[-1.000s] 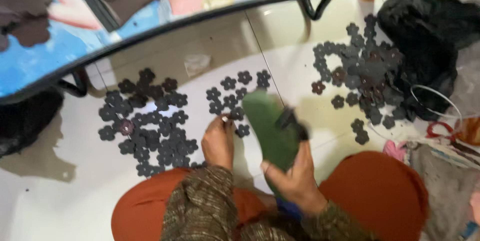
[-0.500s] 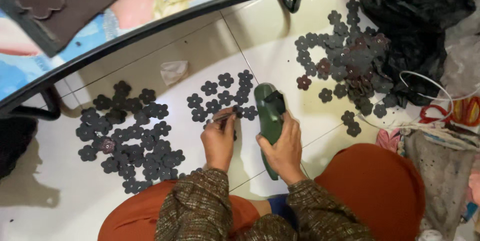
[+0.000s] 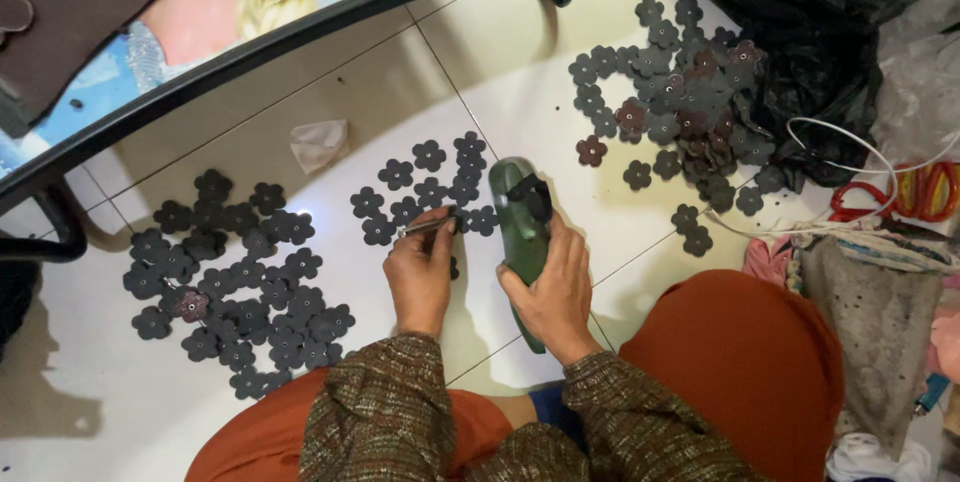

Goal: The person sits on the floor and uses a hot glue gun to attach small dark flower-shaped pieces to a larger dark base. They repeatedly pick up pieces, apply glue, and press them into place.

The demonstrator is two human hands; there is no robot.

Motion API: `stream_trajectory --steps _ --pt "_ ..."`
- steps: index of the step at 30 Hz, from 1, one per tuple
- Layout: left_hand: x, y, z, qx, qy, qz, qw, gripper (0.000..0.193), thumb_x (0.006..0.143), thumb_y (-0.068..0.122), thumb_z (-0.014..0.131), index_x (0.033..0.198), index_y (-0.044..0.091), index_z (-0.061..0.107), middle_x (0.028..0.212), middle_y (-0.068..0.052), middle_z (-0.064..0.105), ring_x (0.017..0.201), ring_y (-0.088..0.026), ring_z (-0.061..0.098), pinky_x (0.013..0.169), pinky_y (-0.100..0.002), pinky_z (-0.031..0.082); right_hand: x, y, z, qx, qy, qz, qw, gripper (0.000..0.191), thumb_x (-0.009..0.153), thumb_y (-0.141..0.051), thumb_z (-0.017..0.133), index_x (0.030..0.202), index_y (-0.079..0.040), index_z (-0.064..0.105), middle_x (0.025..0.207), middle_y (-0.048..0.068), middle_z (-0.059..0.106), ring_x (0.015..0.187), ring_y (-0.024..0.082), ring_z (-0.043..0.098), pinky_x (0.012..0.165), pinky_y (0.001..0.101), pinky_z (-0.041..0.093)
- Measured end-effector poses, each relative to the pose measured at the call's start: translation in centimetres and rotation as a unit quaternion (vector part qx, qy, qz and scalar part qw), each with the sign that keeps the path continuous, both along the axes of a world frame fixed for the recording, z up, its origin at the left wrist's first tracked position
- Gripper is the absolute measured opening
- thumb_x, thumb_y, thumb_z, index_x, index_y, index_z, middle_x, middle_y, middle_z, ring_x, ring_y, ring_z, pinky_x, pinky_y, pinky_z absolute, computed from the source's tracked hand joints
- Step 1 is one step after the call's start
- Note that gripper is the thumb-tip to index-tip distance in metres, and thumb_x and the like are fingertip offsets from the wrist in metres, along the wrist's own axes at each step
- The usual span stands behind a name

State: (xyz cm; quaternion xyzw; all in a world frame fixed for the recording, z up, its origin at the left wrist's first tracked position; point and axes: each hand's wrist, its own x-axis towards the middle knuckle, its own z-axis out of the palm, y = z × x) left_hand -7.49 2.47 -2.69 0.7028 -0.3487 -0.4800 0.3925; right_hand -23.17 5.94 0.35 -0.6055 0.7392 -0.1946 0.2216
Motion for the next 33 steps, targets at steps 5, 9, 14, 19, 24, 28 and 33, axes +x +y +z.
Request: stream_trajectory --steps 5,9,14,19,24,28,33 --pt "0.0 0.0 -0.5 -0.014 0.033 0.010 0.999 0.022 0.093 0.014 0.072 0.114 0.006 0.076 0.088 0.000 0.077 0.073 -0.003 0.064 0.064 -0.022 0.052 0.0 0.0 -0.1 0.009 0.011 -0.003 1.000 0.093 0.073 -0.032 0.080 0.148 0.001 0.035 0.127 0.021 0.049 0.119 0.039 0.048 0.101 0.0509 0.041" --pt "0.1 0.0 -0.5 -0.015 0.039 0.004 0.999 0.022 0.094 0.014 0.072 0.114 0.006 0.076 0.090 -0.001 0.077 0.075 -0.003 0.064 0.066 -0.021 0.052 0.0 -0.1 -0.2 0.003 0.014 0.002 1.000 0.094 0.073 -0.031 0.080 0.148 0.002 0.034 0.127 0.022 0.048 0.119 0.040 0.047 0.100 0.0510 0.041" --pt "0.3 0.0 -0.1 0.007 0.023 -0.019 1.000 0.023 0.094 0.015 0.072 0.115 0.006 0.076 0.086 -0.003 0.076 0.072 -0.006 0.062 0.064 -0.023 0.052 -0.1 0.0 -0.4 0.004 0.023 0.003 1.000 0.094 0.073 -0.031 0.079 0.149 0.003 0.034 0.127 0.021 0.048 0.119 0.038 0.048 0.100 0.0506 0.042" --pt "0.4 -0.2 0.5 -0.012 0.002 -0.041 0.999 0.022 0.094 0.013 0.070 0.115 0.006 0.076 0.089 -0.003 0.078 0.073 -0.006 0.067 0.064 -0.024 0.054 -0.2 0.0 -0.7 0.005 0.030 0.012 0.999 0.095 0.073 -0.031 0.079 0.149 0.003 0.033 0.127 0.021 0.047 0.119 0.038 0.047 0.099 0.0509 0.042" --pt "0.1 -0.4 1.0 -0.010 -0.023 -0.045 0.999 0.022 0.094 0.014 0.070 0.114 0.007 0.075 0.089 -0.004 0.079 0.073 -0.006 0.069 0.064 -0.024 0.055 -0.3 -0.1 -0.8 0.007 0.031 0.010 0.999 0.095 0.074 -0.032 0.078 0.149 0.004 0.032 0.127 0.021 0.047 0.119 0.037 0.047 0.099 0.0507 0.042" --pt "-0.2 -0.4 1.1 -0.005 -0.058 -0.061 0.996 0.022 0.095 0.014 0.068 0.115 0.007 0.075 0.093 -0.011 0.079 0.075 -0.017 0.072 0.064 -0.031 0.056 -0.2 0.1 -0.8 0.007 0.024 0.008 1.000 0.095 0.073 -0.031 0.079 0.149 0.003 0.033 0.127 0.021 0.047 0.118 0.038 0.047 0.098 0.0507 0.042" --pt "-0.9 -0.1 1.0 -0.104 -0.232 -0.133 0.958 0.018 0.097 0.010 0.065 0.113 0.004 0.072 0.103 -0.019 0.075 0.091 -0.036 0.072 0.076 -0.043 0.057 -0.3 -0.4 0.1 -0.018 -0.032 -0.003 0.999 0.092 0.073 -0.028 0.081 0.148 0.004 0.038 0.125 0.022 0.050 0.115 0.041 0.052 0.096 0.0484 0.046"
